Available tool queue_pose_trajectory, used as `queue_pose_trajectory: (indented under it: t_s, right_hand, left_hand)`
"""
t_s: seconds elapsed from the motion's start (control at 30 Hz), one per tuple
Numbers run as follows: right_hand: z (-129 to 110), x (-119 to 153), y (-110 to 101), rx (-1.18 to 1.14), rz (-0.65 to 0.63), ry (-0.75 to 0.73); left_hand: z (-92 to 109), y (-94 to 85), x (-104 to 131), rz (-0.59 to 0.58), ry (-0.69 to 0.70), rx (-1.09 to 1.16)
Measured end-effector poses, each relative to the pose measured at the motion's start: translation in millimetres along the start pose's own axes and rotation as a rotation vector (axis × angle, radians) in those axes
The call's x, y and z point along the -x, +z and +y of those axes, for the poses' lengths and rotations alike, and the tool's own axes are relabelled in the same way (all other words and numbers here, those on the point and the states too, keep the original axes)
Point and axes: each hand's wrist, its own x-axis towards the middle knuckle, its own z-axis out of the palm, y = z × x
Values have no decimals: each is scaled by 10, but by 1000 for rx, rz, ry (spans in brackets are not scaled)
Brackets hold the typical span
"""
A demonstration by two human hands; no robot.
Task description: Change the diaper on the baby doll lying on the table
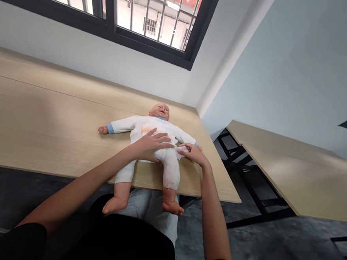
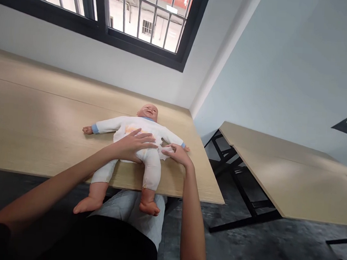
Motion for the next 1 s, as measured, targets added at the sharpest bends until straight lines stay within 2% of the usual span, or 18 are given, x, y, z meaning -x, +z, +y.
queue_pose_trajectory:
  t_s: [0.1, 0.2, 0.33, 0.43, 0.53, 0.63, 0.67, 0.73, 0.83, 0.9, 1.0]
  right_hand:
    - [-7, 9, -42, -180, -28, 49]
    - [33, -37, -50, -452, 2, 66]
    - [130, -127, 41, -747, 86, 129]
    - [199, -184, 152, -823, 79, 124]
    - [238, -218, 258, -736, 2, 78]
    - [243, -258, 368, -532, -52, -46]
    - [240, -278, 409, -434, -15, -98]
    - [232, -328, 494, -196, 146, -179]
    - [225, -402, 594, 115, 362, -213]
    - [223, -429, 607, 179, 403, -201]
    - [212, -420, 505, 56, 313, -186]
  left_hand:
    - [-15, 23, 26, 2, -4, 9]
    - [-21, 39, 35, 10, -14, 15]
    - [-18, 61, 43, 41, -15, 34]
    - [-19, 69, 48, 45, -12, 37]
    - [-21, 62, 49, 33, -13, 39]
    - [-19, 52, 46, 25, -17, 46]
    - [-17, 51, 45, 25, -18, 47]
    - [-8, 49, 45, 33, -16, 49]
    - [12, 45, 53, 66, -7, 57]
    - [25, 37, 61, 85, -2, 67]
    - [32, 26, 71, 83, 0, 81]
